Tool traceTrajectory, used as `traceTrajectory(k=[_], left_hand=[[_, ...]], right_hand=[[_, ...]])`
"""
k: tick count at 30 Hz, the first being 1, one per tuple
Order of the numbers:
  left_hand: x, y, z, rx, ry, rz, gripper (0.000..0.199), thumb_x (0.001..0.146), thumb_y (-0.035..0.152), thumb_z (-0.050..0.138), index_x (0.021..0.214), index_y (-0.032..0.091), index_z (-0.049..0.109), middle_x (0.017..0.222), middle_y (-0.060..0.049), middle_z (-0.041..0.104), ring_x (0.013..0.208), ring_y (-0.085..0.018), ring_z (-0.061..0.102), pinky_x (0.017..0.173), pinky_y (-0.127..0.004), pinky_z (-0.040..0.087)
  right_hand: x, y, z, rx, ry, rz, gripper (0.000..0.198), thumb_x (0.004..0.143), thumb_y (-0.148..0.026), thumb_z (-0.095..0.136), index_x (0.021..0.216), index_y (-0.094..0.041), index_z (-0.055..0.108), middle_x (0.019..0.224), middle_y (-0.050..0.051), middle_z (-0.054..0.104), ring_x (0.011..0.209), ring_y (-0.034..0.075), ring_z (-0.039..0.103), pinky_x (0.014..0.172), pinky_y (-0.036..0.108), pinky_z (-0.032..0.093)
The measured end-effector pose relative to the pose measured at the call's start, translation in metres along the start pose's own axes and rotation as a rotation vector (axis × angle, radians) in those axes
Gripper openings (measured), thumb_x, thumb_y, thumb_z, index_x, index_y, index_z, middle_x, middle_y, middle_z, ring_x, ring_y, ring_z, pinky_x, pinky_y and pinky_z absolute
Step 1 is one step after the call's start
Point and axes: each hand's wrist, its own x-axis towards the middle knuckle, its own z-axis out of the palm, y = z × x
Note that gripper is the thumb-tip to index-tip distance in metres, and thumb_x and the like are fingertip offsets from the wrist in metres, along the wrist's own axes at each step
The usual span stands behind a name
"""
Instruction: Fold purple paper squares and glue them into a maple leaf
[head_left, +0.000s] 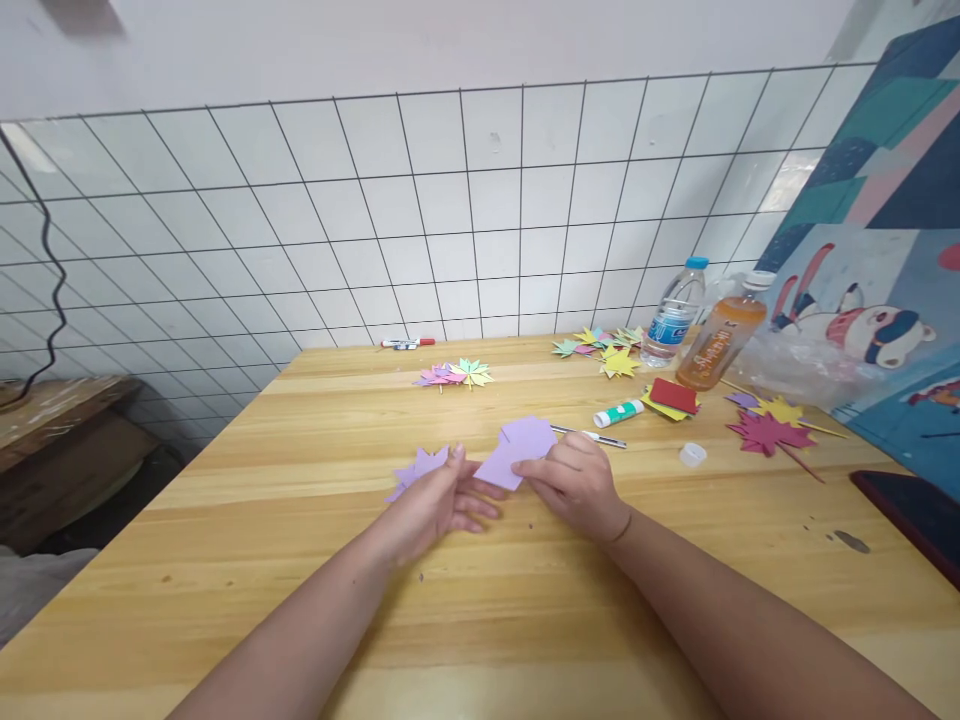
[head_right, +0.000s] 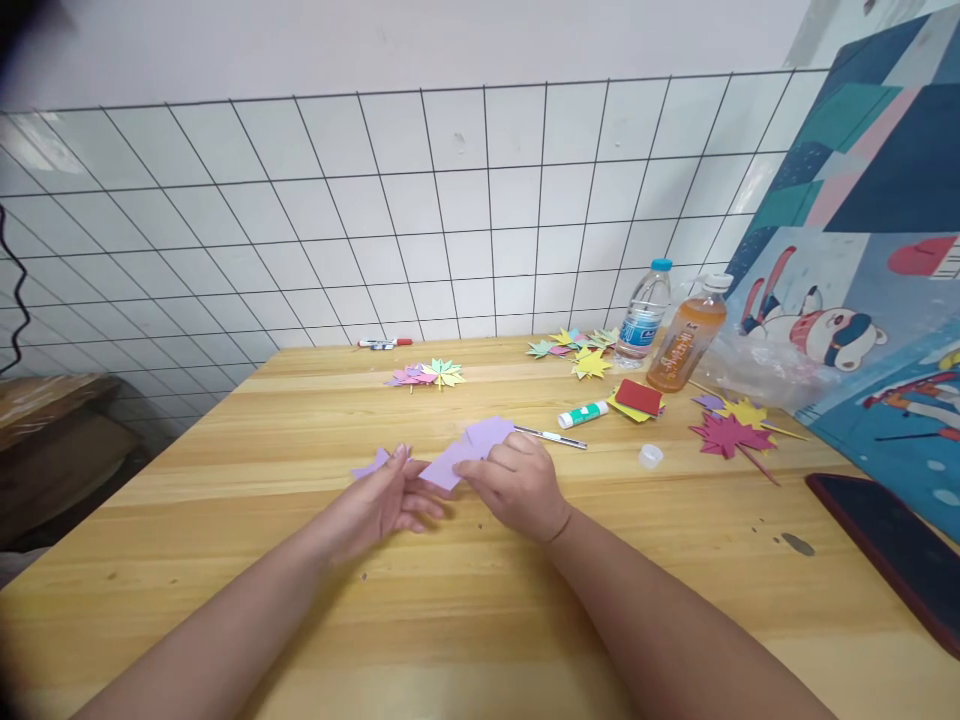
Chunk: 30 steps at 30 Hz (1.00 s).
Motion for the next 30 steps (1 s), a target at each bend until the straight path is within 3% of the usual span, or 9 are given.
traceTrajectory(k=[3,6,10,13,18,21,25,30], left_hand=[[0.004,-0.007,0.009,-0.257,0.043,-0.001,0.042,0.082,0.052,0.048,0.097,0.014,0.061,0.090,-0.010,0.065,0.076,-0.016,0.063,0.064,-0.026,0.050],[0.011,-0.017,0.005,-0.263,0.094,0.046,0.025,0.073,0.034,0.067,0.083,0.012,0.064,0.071,-0.005,0.065,0.063,-0.012,0.059,0.060,-0.023,0.047],[0.018,-0.025,-0.005,-0.164,0.077,0.095,0.024,0.074,0.036,0.065,0.079,0.013,0.065,0.068,-0.004,0.066,0.061,-0.013,0.059,0.061,-0.024,0.045],[0.019,-0.024,-0.005,-0.104,0.058,0.067,0.026,0.075,0.039,0.063,0.081,0.014,0.066,0.074,-0.005,0.069,0.069,-0.016,0.063,0.067,-0.027,0.047],[0.019,-0.022,-0.002,-0.073,0.155,0.026,0.031,0.073,0.040,0.065,0.091,0.014,0.063,0.088,-0.009,0.070,0.073,-0.016,0.065,0.069,-0.027,0.049],[0.019,-0.022,-0.003,-0.100,0.145,0.028,0.034,0.075,0.037,0.063,0.101,0.015,0.060,0.097,-0.011,0.069,0.077,-0.017,0.066,0.070,-0.027,0.049],[0.017,-0.020,-0.004,-0.098,0.134,0.024,0.035,0.074,0.038,0.064,0.101,0.017,0.058,0.097,-0.011,0.069,0.079,-0.018,0.067,0.071,-0.028,0.049],[0.013,-0.017,0.002,0.027,0.145,0.119,0.047,0.070,0.050,0.064,0.102,0.017,0.057,0.099,-0.010,0.065,0.087,-0.023,0.063,0.068,-0.032,0.051]], right_hand=[[0.001,-0.008,0.003,0.073,-0.092,-0.116,0.021,0.085,-0.025,0.052,0.092,-0.032,0.070,0.058,0.001,0.054,0.059,0.014,0.040,0.061,0.027,0.033],[0.004,-0.014,0.005,0.115,-0.180,-0.090,0.019,0.085,-0.029,0.052,0.092,-0.032,0.069,0.074,0.003,0.059,0.071,0.015,0.047,0.070,0.028,0.038],[0.008,-0.016,0.006,0.234,-0.229,0.013,0.013,0.081,-0.032,0.057,0.084,-0.029,0.070,0.119,0.005,0.053,0.107,0.020,0.048,0.092,0.037,0.037],[0.007,-0.012,0.011,0.384,-0.246,0.176,0.008,0.078,-0.028,0.061,0.081,-0.026,0.068,0.132,0.005,0.045,0.120,0.021,0.043,0.097,0.039,0.036],[0.003,-0.003,0.026,0.823,-0.297,0.624,0.009,0.077,-0.028,0.058,0.078,-0.019,0.059,0.116,0.010,0.060,0.106,0.019,0.057,0.086,0.034,0.047],[0.004,0.000,0.029,0.991,-0.273,0.794,0.016,0.074,-0.033,0.060,0.076,-0.019,0.055,0.104,0.009,0.065,0.094,0.018,0.063,0.083,0.033,0.049],[0.005,0.002,0.029,1.034,-0.281,0.836,0.020,0.071,-0.035,0.063,0.074,-0.018,0.053,0.080,0.003,0.066,0.075,0.016,0.064,0.074,0.031,0.050],[0.004,-0.002,0.028,1.020,-0.280,0.780,0.016,0.071,-0.030,0.063,0.071,-0.017,0.053,0.071,0.000,0.063,0.066,0.013,0.060,0.066,0.026,0.048]])
